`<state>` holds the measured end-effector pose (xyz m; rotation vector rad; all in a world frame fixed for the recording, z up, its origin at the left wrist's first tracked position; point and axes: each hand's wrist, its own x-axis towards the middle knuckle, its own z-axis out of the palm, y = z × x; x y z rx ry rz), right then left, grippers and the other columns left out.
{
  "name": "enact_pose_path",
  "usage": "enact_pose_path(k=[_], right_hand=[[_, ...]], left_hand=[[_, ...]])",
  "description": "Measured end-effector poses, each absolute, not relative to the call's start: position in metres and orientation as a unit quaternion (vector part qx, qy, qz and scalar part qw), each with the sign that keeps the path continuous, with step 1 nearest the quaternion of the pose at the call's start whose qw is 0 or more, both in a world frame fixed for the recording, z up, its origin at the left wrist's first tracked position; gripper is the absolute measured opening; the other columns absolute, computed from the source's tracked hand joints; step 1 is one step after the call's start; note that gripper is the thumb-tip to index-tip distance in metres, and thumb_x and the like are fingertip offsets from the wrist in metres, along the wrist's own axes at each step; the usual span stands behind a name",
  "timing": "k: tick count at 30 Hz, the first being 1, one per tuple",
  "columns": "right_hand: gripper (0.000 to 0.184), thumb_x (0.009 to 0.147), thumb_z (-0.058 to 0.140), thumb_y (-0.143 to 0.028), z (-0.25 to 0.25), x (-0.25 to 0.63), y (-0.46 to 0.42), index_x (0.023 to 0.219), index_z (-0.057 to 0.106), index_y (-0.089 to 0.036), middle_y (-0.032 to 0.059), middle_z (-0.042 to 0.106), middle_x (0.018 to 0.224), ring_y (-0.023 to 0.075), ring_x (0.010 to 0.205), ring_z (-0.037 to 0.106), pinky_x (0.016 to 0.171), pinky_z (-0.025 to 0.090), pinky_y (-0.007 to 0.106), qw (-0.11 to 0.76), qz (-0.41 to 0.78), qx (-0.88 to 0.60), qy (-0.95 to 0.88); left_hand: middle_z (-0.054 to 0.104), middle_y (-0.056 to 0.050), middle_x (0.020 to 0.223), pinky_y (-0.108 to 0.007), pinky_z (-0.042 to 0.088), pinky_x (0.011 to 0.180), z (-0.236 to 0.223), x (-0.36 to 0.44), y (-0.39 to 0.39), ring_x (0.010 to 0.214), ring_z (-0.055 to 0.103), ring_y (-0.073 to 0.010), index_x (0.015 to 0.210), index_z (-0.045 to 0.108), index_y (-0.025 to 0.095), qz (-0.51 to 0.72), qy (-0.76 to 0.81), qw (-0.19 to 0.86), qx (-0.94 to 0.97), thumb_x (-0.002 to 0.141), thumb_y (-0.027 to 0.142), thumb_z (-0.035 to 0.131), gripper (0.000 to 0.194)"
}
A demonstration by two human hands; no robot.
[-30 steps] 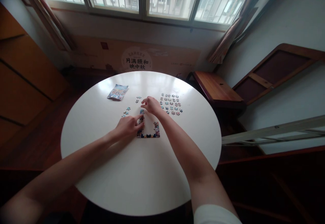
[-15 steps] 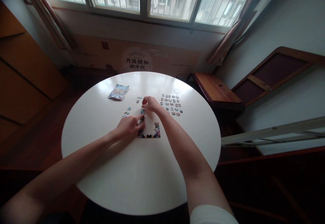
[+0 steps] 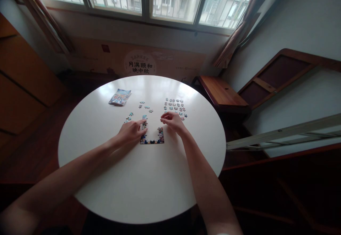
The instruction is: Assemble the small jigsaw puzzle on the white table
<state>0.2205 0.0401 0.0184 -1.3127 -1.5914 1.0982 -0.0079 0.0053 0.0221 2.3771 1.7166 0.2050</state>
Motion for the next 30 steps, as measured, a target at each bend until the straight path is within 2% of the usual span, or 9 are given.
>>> enact_pose_path(k=[4,7,10,14,18,30], right_hand=[[0.029,0.064,0.078,-0.038,0.020,0.221,0.035,0.079,0.066,-0.016,0.0054,0.071,0.076,0.0172,0.073,0.067,0.071,0.053,0.032,0.391,0.443,-0.507,-0.628],[0.025,0.065,0.077,-0.035,0.020,0.220,0.034,0.080,0.069,-0.016,0.0056,0.072,0.077,0.0173,0.073,0.067,0.072,0.054,0.033,0.375,0.440,-0.500,-0.644],[0.020,0.066,0.075,-0.031,0.016,0.221,0.035,0.079,0.071,-0.016,0.0053,0.072,0.077,0.0170,0.074,0.067,0.072,0.054,0.032,0.365,0.437,-0.497,-0.655],[0.016,0.066,0.074,-0.027,0.010,0.222,0.037,0.078,0.073,-0.017,0.0053,0.073,0.079,0.0175,0.076,0.068,0.075,0.054,0.033,0.364,0.434,-0.509,-0.648],[0.015,0.067,0.073,-0.025,0.008,0.221,0.038,0.079,0.073,-0.016,0.0060,0.074,0.081,0.0179,0.078,0.068,0.077,0.055,0.033,0.359,0.427,-0.508,-0.656],[0.010,0.072,0.066,-0.017,0.014,0.220,0.035,0.078,0.074,-0.016,0.0049,0.074,0.079,0.0164,0.075,0.066,0.071,0.052,0.028,0.306,0.360,-0.524,-0.709]], left_hand=[[0.072,-0.006,0.089,-0.030,0.046,0.073,0.021,-0.009,0.006,0.083,0.067,-0.0228,0.133,0.056,0.023,0.095,0.581,0.105,0.801,0.091,0.045,0.048,0.048],[0.071,-0.005,0.087,-0.029,0.045,0.075,0.019,-0.009,0.004,0.081,0.065,-0.0204,0.133,0.056,0.024,0.132,0.554,0.109,0.815,0.093,0.041,0.048,0.045],[0.069,-0.006,0.098,-0.033,0.043,0.086,0.019,-0.006,0.000,0.093,0.061,-0.0211,0.128,0.060,0.024,0.167,0.446,0.107,0.873,0.092,0.041,0.050,0.040],[0.062,-0.007,0.122,-0.038,0.032,0.103,0.019,0.000,-0.008,0.115,0.051,-0.0232,0.121,0.064,0.028,0.153,0.323,0.108,0.928,0.092,0.044,0.053,0.035],[0.054,-0.006,0.138,-0.039,0.023,0.109,0.019,0.001,-0.010,0.130,0.042,-0.0237,0.126,0.059,0.030,0.139,0.266,0.128,0.945,0.093,0.046,0.053,0.038],[0.057,-0.006,0.133,-0.041,0.028,0.106,0.008,-0.002,-0.004,0.125,0.047,-0.0238,0.128,0.056,0.030,0.181,0.220,0.141,0.948,0.093,0.043,0.055,0.038]])
